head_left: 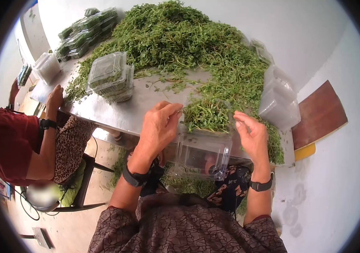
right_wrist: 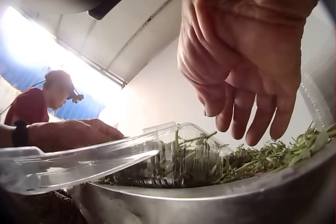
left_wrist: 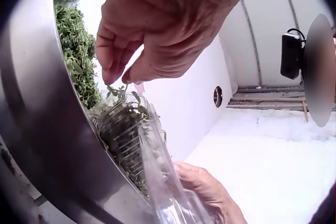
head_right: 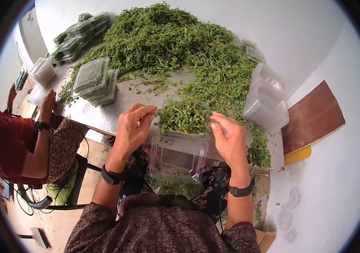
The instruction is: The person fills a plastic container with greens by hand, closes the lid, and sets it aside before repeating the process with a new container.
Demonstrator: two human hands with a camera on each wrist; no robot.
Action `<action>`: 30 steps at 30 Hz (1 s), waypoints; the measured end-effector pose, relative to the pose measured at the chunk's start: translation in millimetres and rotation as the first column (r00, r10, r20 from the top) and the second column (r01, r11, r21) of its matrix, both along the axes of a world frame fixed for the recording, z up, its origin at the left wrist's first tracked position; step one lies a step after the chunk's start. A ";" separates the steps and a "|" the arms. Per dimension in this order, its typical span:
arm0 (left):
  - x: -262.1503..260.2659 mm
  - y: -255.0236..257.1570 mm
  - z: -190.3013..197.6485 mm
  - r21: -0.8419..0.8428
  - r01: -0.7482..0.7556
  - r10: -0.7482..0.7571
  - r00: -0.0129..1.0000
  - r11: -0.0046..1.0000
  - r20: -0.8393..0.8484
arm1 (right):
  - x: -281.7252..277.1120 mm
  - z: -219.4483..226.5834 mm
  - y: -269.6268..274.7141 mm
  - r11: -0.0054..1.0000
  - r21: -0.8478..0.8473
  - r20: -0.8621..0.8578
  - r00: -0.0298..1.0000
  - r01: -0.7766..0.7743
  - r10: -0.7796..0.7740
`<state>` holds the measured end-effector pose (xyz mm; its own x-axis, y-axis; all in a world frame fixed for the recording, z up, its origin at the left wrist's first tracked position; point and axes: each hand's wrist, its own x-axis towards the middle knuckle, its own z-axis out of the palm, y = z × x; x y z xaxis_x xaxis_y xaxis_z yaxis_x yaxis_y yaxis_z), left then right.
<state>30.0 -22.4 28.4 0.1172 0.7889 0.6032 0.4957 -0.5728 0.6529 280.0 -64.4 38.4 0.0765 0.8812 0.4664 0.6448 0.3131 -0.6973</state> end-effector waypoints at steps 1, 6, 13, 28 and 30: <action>1.7 -0.9 1.9 -0.026 0.011 -0.011 1.000 1.000 0.001 | -0.6 -2.7 -1.6 1.000 0.013 -0.030 0.999 -0.010 0.011; 9.5 9.1 -4.8 0.119 -0.013 0.017 0.999 0.993 -0.038 | 0.0 -9.3 -2.8 0.999 0.043 -0.030 1.000 -0.001 0.002; 13.4 9.5 -6.9 -0.037 -0.020 0.020 1.000 0.999 0.023 | -2.8 -5.4 -0.4 0.996 -0.092 -0.141 0.990 0.019 -0.032; 11.1 10.5 9.5 0.074 0.171 -0.146 0.953 0.983 -0.266 | -1.4 1.1 6.9 0.987 0.135 0.242 0.969 -0.090 0.055; 6.2 8.9 9.2 0.114 0.205 -0.168 0.948 0.972 -0.268 | 1.4 2.4 5.6 0.986 0.128 0.254 0.964 -0.111 0.076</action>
<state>36.2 -13.5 37.6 0.4185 0.6491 0.6352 0.5108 -0.7466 0.4263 281.4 -58.8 40.8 -0.1363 0.8034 0.5796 0.7547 0.4632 -0.4646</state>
